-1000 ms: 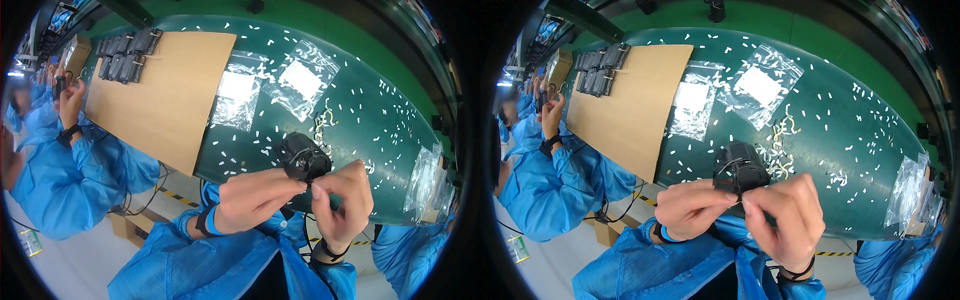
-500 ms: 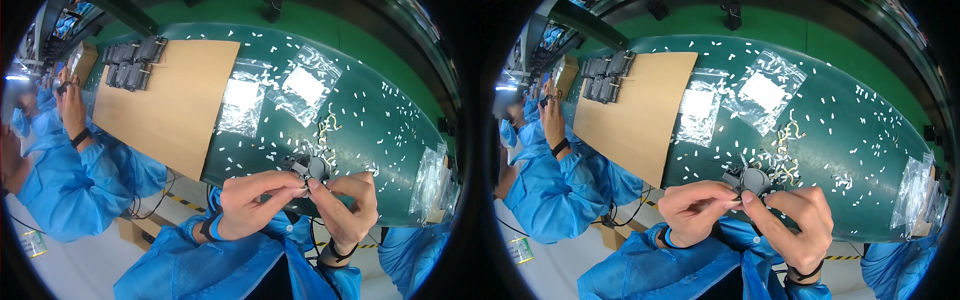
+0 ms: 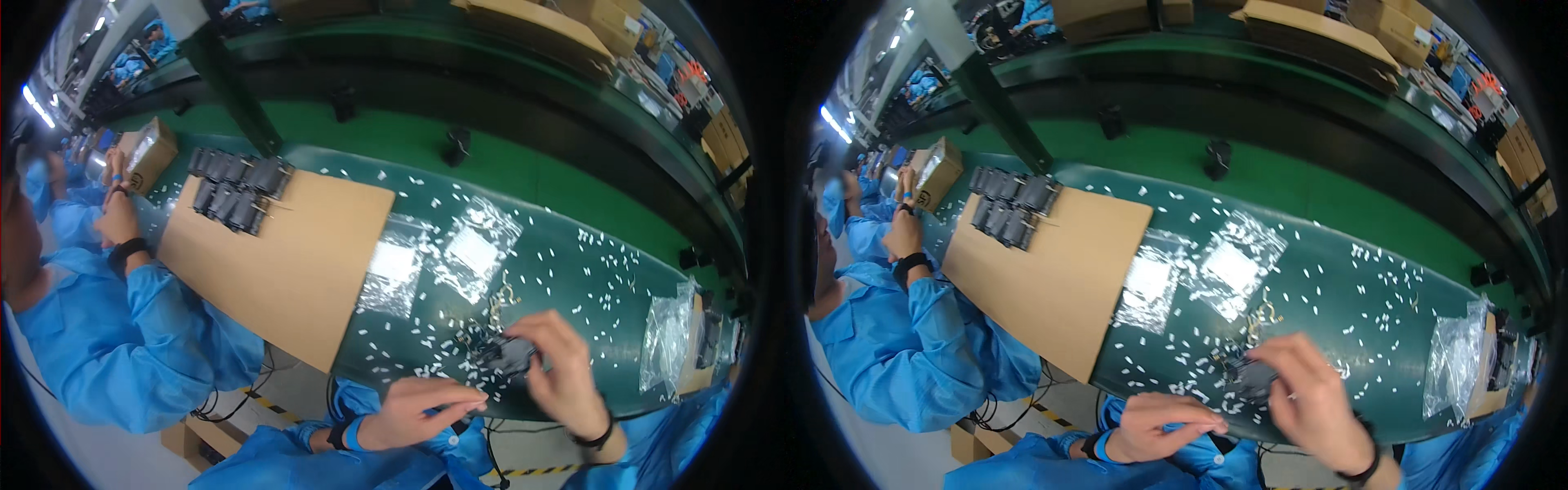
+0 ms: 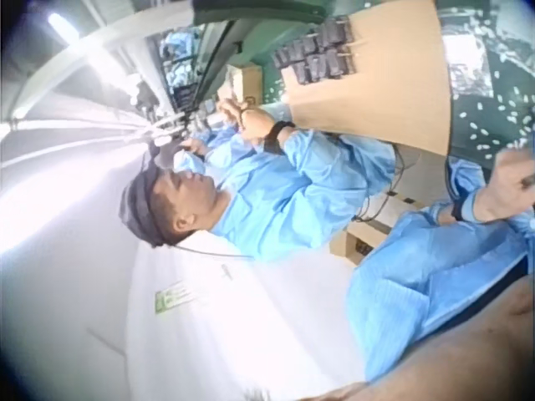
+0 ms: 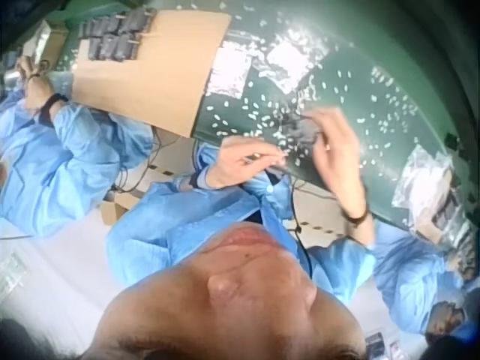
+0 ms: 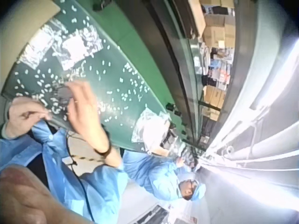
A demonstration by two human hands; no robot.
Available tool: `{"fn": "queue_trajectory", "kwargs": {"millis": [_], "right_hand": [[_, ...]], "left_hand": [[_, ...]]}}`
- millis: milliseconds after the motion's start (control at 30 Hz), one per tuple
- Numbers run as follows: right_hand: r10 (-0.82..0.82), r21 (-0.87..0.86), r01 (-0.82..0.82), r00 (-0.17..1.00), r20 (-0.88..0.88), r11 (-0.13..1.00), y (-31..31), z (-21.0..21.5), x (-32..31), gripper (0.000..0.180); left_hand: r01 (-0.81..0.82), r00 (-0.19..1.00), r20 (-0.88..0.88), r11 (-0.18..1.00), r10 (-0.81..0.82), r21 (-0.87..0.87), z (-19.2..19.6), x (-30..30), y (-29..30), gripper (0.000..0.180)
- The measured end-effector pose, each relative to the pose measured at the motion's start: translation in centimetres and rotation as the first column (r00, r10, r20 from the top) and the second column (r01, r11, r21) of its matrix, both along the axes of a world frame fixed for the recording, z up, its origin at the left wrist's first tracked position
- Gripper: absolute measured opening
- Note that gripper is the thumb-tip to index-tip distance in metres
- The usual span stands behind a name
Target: Assembling small electronic components onto a plastic housing on a factory production line.
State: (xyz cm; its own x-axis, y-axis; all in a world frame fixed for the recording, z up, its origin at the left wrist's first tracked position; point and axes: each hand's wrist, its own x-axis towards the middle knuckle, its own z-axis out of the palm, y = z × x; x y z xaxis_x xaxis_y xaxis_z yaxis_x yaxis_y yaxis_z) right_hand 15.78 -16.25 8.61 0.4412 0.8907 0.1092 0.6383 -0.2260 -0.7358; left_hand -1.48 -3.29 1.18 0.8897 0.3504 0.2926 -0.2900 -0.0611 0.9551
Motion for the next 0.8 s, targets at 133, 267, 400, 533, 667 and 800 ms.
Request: {"fn": "queue_trajectory", "kwargs": {"millis": [133,267,400,533,667,800], "right_hand": [[-0.114,0.094,0.089,0.944,0.309,0.992,3.1,-2.1,10.9,0.033],[-0.496,0.145,0.475,0.809,0.317,0.868,2.4,-8.0,27.6,0.033],[-0.605,-0.006,0.615,0.777,0.174,0.788,0.3,-12.3,32.2,0.044],[-0.522,0.23,0.47,0.73,0.441,0.852,2.1,-10.4,23.5,0.053],[0.067,-0.097,-0.036,0.937,0.342,0.995,1.8,-7.1,9.5,0.041],[0.022,-0.083,-0.009,0.988,0.154,0.997,1.6,-9.0,7.8,0.026]], "left_hand": [[-0.066,0.997,-0.049,0.998,0.065,-0.004,-0.6,-1.2,1.3,0.009],[-0.197,0.978,-0.044,0.975,0.202,0.102,0.6,-2.1,2.2,0.008],[-0.283,0.959,0.04,0.959,0.282,0.02,-0.6,-2.7,3.3,0.013],[-0.42,0.906,-0.091,0.905,0.414,-0.067,-2.2,-3.2,3.0,0.014],[-0.352,0.93,-0.157,0.927,0.332,-0.126,-2.3,-1.1,2.6,0.012],[-0.154,0.977,-0.168,0.978,0.13,-0.14,-1.5,-0.1,2.3,0.012]]}}
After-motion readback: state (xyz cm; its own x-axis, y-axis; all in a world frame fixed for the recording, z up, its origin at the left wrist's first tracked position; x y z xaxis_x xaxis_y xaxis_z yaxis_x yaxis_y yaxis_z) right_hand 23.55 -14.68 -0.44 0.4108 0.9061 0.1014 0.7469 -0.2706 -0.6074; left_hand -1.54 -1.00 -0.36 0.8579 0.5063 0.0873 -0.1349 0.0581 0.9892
